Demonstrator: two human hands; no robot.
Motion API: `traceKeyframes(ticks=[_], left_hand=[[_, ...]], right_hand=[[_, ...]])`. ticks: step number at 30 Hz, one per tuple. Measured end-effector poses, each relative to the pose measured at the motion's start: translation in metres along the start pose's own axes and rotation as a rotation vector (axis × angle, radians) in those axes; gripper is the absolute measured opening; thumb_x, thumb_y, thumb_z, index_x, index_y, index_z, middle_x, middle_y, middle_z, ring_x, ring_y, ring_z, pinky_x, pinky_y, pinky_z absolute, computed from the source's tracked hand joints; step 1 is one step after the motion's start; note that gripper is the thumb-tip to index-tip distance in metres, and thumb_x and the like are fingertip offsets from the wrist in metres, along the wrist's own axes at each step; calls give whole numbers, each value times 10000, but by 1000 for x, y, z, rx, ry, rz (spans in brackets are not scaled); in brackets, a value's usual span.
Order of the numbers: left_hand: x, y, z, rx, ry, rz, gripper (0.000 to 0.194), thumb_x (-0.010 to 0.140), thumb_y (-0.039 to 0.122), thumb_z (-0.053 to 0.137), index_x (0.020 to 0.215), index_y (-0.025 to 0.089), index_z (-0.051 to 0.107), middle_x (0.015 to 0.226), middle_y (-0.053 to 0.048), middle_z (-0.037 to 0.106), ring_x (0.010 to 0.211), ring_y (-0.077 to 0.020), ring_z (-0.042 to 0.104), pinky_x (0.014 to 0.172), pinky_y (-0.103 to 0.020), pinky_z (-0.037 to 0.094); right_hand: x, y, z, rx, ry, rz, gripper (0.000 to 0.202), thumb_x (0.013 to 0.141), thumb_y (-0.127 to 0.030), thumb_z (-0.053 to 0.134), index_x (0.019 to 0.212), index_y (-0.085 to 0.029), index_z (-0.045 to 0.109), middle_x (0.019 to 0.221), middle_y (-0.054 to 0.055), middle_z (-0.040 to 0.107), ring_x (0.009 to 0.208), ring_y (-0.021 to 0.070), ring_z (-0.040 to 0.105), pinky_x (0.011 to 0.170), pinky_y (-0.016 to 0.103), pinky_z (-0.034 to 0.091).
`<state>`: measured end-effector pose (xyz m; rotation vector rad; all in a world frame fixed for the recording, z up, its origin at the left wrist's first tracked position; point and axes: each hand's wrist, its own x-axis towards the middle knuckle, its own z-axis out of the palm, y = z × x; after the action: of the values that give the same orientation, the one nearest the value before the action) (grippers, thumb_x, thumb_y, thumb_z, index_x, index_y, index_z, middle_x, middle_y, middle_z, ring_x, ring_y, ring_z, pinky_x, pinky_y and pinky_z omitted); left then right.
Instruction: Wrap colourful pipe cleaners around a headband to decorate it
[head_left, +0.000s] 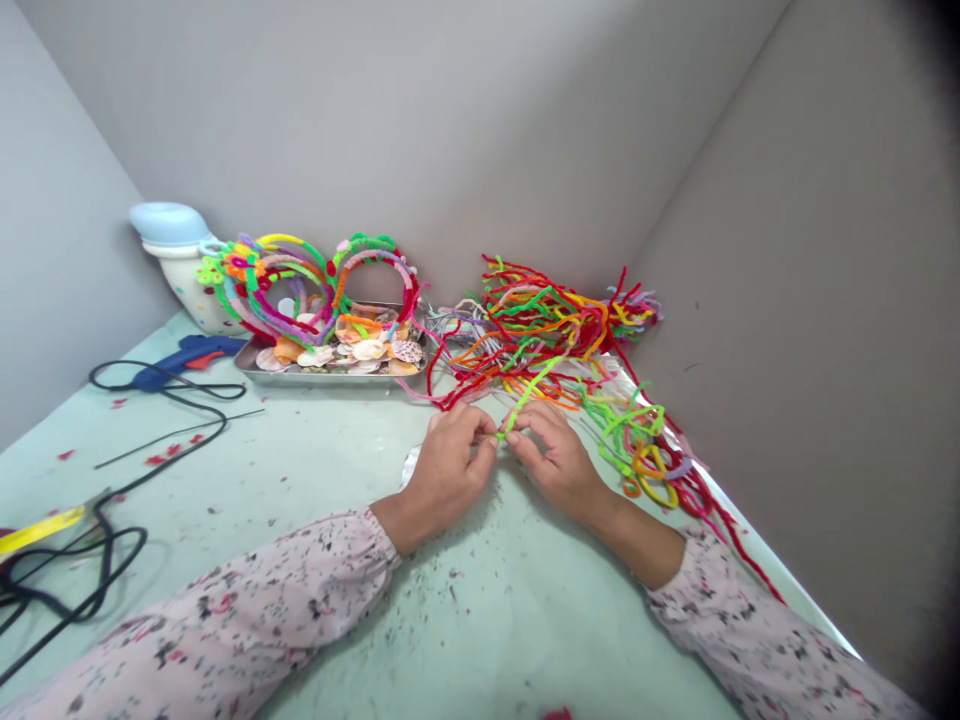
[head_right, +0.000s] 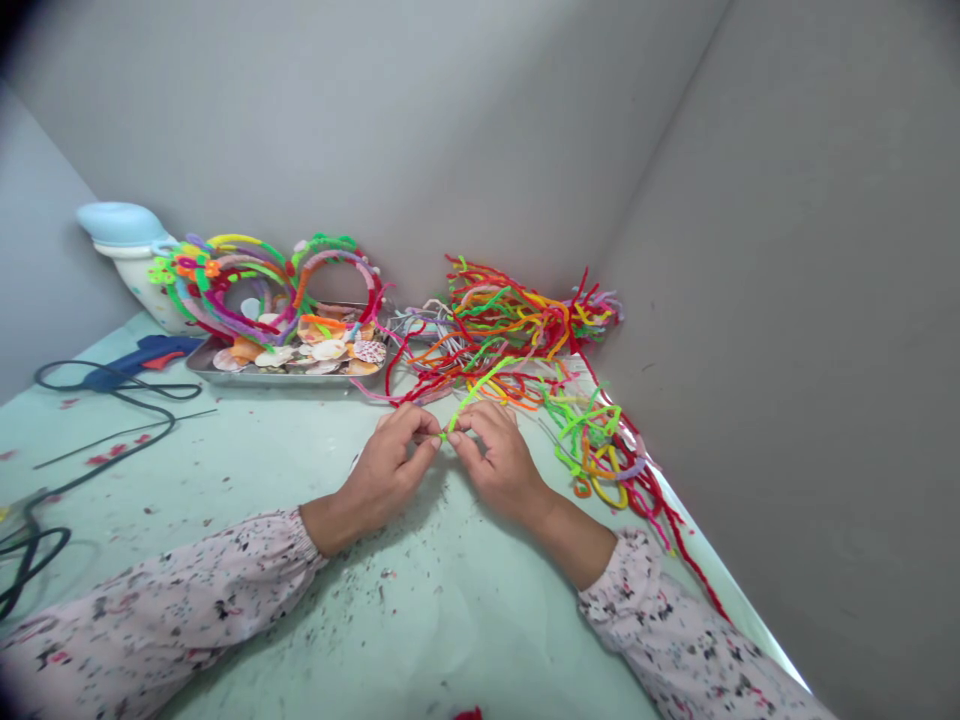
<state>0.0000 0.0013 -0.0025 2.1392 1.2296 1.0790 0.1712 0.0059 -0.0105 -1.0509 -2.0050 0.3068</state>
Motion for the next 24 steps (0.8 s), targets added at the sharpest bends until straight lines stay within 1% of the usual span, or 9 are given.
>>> traceKeyframes(ticks=[6, 12, 15, 19, 24], left_hand=[[1, 0, 1, 13, -14, 8, 61, 825, 161, 467, 825, 183, 524, 830, -12, 564, 812, -162, 504, 793, -323, 361], [1, 0, 1, 37, -36, 12, 59, 814, 170, 471, 821, 184, 527, 826, -16, 576, 807, -168, 515, 798, -329, 363], [0, 0, 2, 43, -37, 10, 63, 814, 176, 470, 823, 185, 532, 829, -19, 580, 807, -171, 516, 795, -331, 366], [0, -1, 1, 37, -26, 14, 71, 813, 166, 461, 817, 183, 529, 832, -20, 579, 812, -170, 515, 797, -329, 368], [1, -1, 0, 19, -3, 5, 67, 825, 179, 460, 825, 184, 527, 833, -17, 570, 819, -170, 504, 785, -323, 367]], right_hand=[[-1, 1, 1, -30, -21, -23, 70, 896, -240, 485, 850, -210, 530, 889, 43, 562, 884, 200, 510, 833, 371, 380], [0, -1, 0, -37, -48, -8, 83, 900, -221, 475, 821, -209, 497, 866, 28, 540, 867, 188, 495, 829, 364, 358], [0, -1, 0, -31, -66, 3, 95, 902, -223, 471, 813, -211, 500, 849, 21, 538, 853, 186, 496, 823, 362, 356], [1, 1, 0, 4, -53, 13, 106, 902, -249, 480, 808, -213, 516, 844, 20, 544, 849, 187, 503, 818, 358, 365], [0, 4, -1, 59, -47, -8, 58, 882, -228, 496, 870, -215, 551, 896, 34, 560, 894, 199, 516, 840, 366, 376]])
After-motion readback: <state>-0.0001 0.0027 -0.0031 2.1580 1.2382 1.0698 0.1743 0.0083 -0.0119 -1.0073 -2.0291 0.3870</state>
